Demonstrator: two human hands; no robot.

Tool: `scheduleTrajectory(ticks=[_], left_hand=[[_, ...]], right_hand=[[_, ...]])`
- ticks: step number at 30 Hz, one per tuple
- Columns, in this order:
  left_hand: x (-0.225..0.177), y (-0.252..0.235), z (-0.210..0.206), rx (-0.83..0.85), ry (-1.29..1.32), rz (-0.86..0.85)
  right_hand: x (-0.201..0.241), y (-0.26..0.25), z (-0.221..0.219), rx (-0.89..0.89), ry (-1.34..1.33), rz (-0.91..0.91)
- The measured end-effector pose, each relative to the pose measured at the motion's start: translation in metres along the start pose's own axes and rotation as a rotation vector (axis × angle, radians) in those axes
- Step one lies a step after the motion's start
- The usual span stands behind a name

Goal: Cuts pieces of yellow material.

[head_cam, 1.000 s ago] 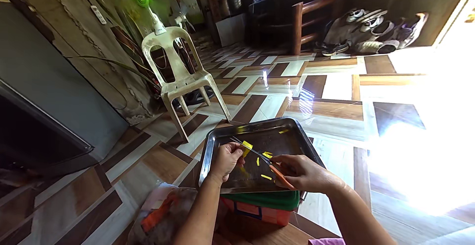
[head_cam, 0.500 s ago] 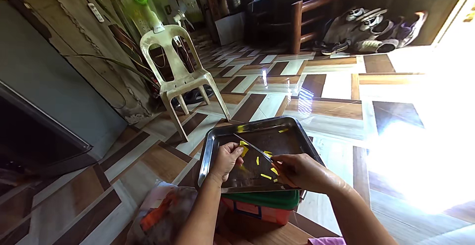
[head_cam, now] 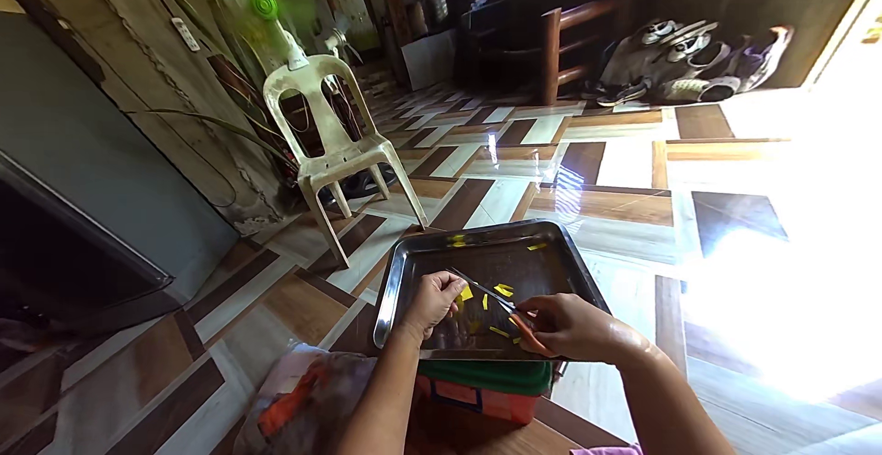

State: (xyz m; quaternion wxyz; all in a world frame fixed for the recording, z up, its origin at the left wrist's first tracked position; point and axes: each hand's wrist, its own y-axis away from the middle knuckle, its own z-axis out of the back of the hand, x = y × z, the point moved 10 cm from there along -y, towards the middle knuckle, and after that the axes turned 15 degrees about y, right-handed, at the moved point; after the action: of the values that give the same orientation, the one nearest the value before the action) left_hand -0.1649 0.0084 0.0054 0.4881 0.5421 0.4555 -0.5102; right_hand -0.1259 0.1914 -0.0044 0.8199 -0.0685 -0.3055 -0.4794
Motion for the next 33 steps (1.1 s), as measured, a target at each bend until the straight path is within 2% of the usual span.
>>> scheduleTrajectory(ticks=[11,24,33], left_hand=[[-0.002,0.004,0.003,-0.070,0.224,-0.027],[-0.004,0.010,0.003,-0.075,0.234,-0.046],[-0.002,0.014,0.002,-0.111,0.228,0.001]], right_hand=[[0.002,0.003,0.003,-0.040,-0.076,0.071],[0.008,0.002,0.000,-0.047,-0.135,0.130],[0.014,0.000,0.000,-0.050,-0.026,0.110]])
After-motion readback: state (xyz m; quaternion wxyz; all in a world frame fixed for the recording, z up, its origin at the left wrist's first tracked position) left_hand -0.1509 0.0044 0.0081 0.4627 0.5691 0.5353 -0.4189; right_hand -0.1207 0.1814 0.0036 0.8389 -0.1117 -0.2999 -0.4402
